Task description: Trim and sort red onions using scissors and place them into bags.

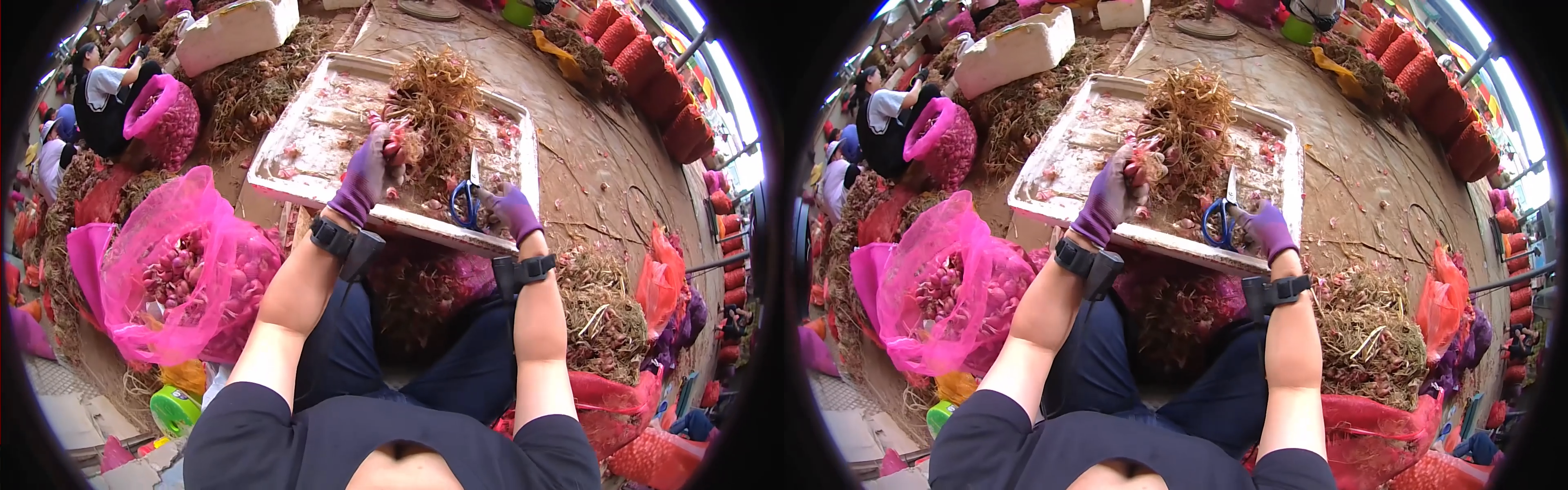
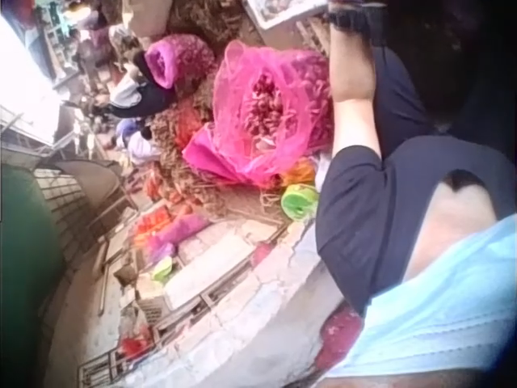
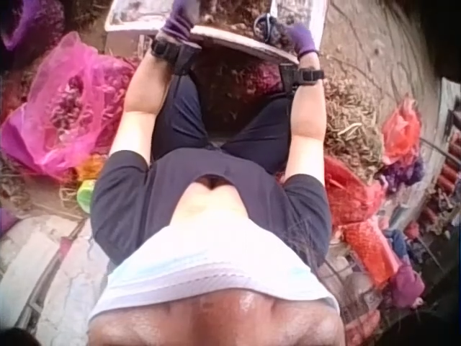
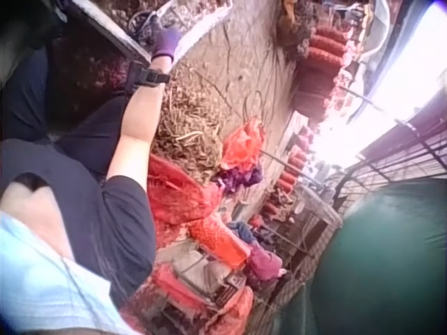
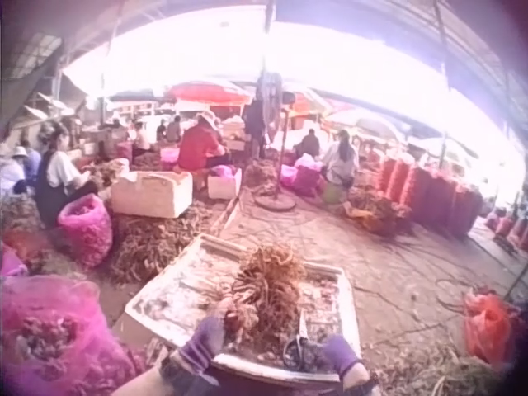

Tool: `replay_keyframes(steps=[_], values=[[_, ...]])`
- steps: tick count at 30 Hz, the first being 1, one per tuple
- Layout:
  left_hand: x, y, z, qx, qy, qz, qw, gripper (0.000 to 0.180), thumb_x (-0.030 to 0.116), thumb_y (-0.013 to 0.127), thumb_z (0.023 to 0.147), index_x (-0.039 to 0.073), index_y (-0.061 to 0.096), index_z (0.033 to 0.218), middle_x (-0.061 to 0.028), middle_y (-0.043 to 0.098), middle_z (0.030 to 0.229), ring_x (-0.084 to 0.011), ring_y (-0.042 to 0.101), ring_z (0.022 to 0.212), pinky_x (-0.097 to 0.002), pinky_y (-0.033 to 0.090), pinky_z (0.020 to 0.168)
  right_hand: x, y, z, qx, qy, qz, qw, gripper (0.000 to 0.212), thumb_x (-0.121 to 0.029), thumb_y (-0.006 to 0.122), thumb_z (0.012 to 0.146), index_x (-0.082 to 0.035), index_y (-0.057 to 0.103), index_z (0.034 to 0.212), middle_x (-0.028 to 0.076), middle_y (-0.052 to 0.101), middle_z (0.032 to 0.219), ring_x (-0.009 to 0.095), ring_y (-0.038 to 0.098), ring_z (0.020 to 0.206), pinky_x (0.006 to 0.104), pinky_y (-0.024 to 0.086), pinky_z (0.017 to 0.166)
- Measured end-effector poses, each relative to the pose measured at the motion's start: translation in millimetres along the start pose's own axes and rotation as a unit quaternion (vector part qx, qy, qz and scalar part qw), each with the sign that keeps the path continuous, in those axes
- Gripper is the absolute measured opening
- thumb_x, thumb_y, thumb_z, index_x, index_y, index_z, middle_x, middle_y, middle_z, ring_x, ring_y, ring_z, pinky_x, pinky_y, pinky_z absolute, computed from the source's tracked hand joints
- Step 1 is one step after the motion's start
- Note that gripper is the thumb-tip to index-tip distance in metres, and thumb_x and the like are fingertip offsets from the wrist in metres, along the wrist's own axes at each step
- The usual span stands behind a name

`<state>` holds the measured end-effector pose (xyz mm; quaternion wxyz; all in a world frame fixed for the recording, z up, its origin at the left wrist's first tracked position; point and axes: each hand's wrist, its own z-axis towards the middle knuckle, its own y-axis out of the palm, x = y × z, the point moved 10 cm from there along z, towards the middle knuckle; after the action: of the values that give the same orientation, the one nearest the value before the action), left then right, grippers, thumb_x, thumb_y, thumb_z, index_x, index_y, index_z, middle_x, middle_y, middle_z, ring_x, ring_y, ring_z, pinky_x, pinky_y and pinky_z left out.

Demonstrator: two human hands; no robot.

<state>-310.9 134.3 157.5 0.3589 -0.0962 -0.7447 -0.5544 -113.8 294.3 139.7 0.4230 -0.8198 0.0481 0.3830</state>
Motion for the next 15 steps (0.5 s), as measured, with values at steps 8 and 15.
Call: replay_keyframes(steps=[8,15], values=[[5.1,10.8,-8.8,0.055,0.048,0.121,0.990,0.029,0.036,0.055,0.090,0.010,0.059,0.100,0.0017,0.061,0.085,-0.0118,0.063,0.080,-0.0250,0.049,0.061,-39.9,17.7,-6.0,0.126,0.004,-0.283,0.951,0.051,-0.040,0.067,0.074,-0.004,0.053,0.108,0.020,0.062,0.103,0.035,0.060,0.098,0.0425,0.047,0.084],[6.9,22.9,-6.4,-0.007,0.062,0.186,0.981,0.022,0.023,0.059,0.087,0.010,0.059,0.105,0.0011,0.062,0.089,-0.0101,0.061,0.082,-0.0272,0.051,0.066,-25.2,4.3,7.2,0.043,-0.002,-0.205,0.978,0.040,-0.034,0.066,0.070,-0.001,0.065,0.092,0.020,0.065,0.093,0.032,0.063,0.091,0.0383,0.051,0.079]])
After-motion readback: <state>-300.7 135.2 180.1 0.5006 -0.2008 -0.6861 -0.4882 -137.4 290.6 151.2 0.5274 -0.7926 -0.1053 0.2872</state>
